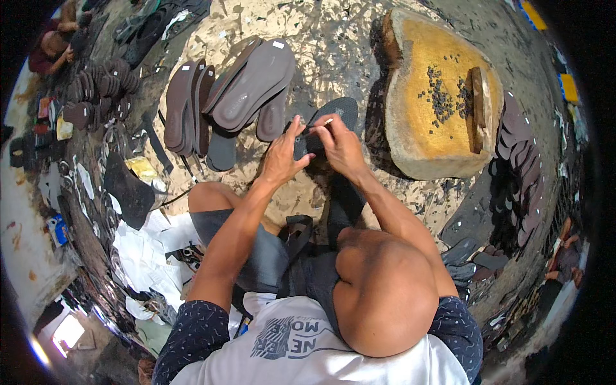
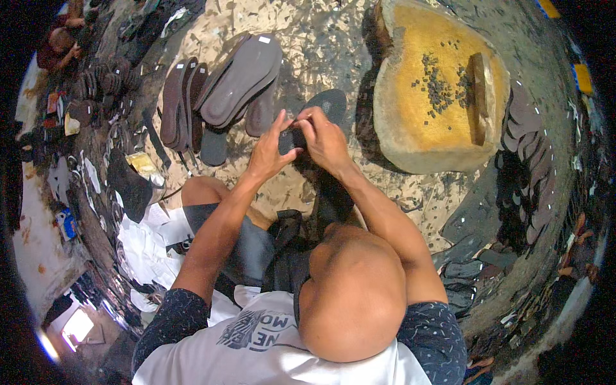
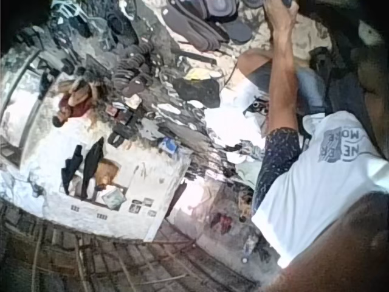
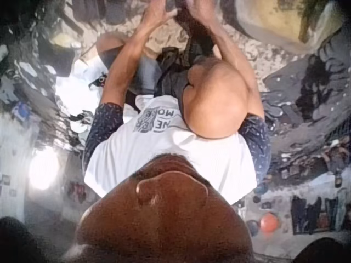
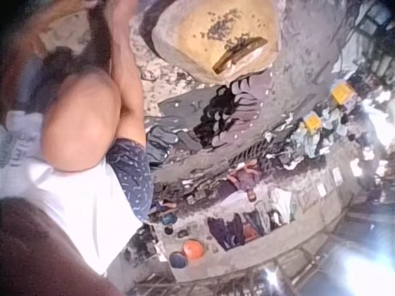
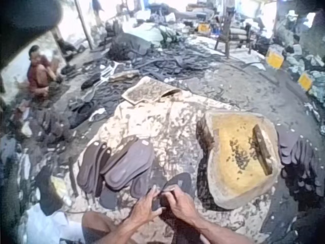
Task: The person repeatedly hammers small metal pins into gray shoe soles placed on a wooden block. They pick up each sole, position it, strike the pin with a wooden mallet, then set the finished sole aside and repeat the process.
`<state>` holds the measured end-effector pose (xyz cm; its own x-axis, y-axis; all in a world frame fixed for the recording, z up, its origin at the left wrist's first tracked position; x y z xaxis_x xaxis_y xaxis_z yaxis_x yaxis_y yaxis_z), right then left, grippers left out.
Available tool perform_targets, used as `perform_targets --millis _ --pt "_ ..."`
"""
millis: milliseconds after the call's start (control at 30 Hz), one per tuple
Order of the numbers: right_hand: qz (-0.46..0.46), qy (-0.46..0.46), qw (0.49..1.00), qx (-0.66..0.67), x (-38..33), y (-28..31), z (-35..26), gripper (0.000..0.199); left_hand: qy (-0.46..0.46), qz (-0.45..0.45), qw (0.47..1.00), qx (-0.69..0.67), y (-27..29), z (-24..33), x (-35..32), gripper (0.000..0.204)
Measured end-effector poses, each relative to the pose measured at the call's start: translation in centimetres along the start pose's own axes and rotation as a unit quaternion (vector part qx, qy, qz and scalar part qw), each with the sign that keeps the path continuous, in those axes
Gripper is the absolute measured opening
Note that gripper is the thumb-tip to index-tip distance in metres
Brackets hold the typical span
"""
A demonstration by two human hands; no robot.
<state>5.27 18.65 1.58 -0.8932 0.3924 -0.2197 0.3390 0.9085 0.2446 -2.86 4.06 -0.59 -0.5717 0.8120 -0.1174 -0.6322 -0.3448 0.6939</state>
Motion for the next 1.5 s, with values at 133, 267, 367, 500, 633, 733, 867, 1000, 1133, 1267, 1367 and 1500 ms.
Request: perform_targets --millis 133,267,367,500,633,733,867,1000,1133,1267,1367,1500 --pt "0.025 0.057 0.994 -0.086 -2.6 -0.1 0.4 0.011 -0.042 0.036 0.998 -0.005 -0.6 0.4 -0.2 0.107" --pt "-0.002 0.122 0.974 -0.194 -2.7 -0.8 -1.0 0.009 -0.052 0.016 0.996 0.067 -0.4 0.7 -0.3 0.100" --pt "0.067 0.064 0.996 0.016 -1.3 2.7 -2.5 0.008 -0.101 0.065 0.984 0.129 3.8 3.3 1.0 0.087" --pt "0.208 0.035 0.959 0.192 -0.8 9.1 -4.2 0.010 -0.055 0.152 0.966 0.203 13.4 3.1 2.4 0.076" --pt "0.279 0.029 0.940 0.196 -1.1 11.5 -3.1 0.015 -0.080 0.150 0.968 0.185 13.3 4.0 2.2 0.074" --pt "0.298 0.032 0.933 0.199 -1.1 12.7 -2.5 0.016 -0.096 0.059 0.991 0.072 6.1 5.4 0.4 0.078" --pt "0.304 0.018 0.933 0.193 -1.9 12.7 -1.8 0.015 -0.061 0.017 0.994 0.087 -0.1 2.7 -0.5 0.085" --pt "0.306 0.019 0.935 0.177 -2.1 13.1 -0.9 0.015 -0.070 0.039 0.993 0.090 -1.3 1.4 -0.5 0.087" --pt "0.280 0.009 0.949 0.141 -1.3 12.2 0.3 0.015 -0.049 0.029 0.994 0.098 -1.7 1.0 -0.4 0.088" --pt "0.179 -0.055 0.982 0.025 0.9 9.1 0.9 0.017 -0.050 0.044 0.991 0.116 -1.8 0.5 -0.6 0.091" --pt "0.137 -0.076 0.987 -0.029 1.6 7.8 1.3 0.018 -0.056 0.054 0.992 0.097 -1.9 0.7 -0.4 0.088" --pt "0.138 -0.035 0.985 -0.096 1.7 6.8 2.3 0.016 -0.052 0.052 0.993 0.091 -1.8 0.9 -0.4 0.089"
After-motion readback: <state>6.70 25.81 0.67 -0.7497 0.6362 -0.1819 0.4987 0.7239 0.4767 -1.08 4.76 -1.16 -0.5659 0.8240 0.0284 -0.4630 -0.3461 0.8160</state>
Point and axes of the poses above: each hand's wrist, its own x-axis towards the middle knuckle, its own y-axis out of the back of the hand, z = x × y, the point moved 5 cm from there along x, towards the middle knuckle, and after that the axes turned 3 degrees about x, right-handed, at the moved point
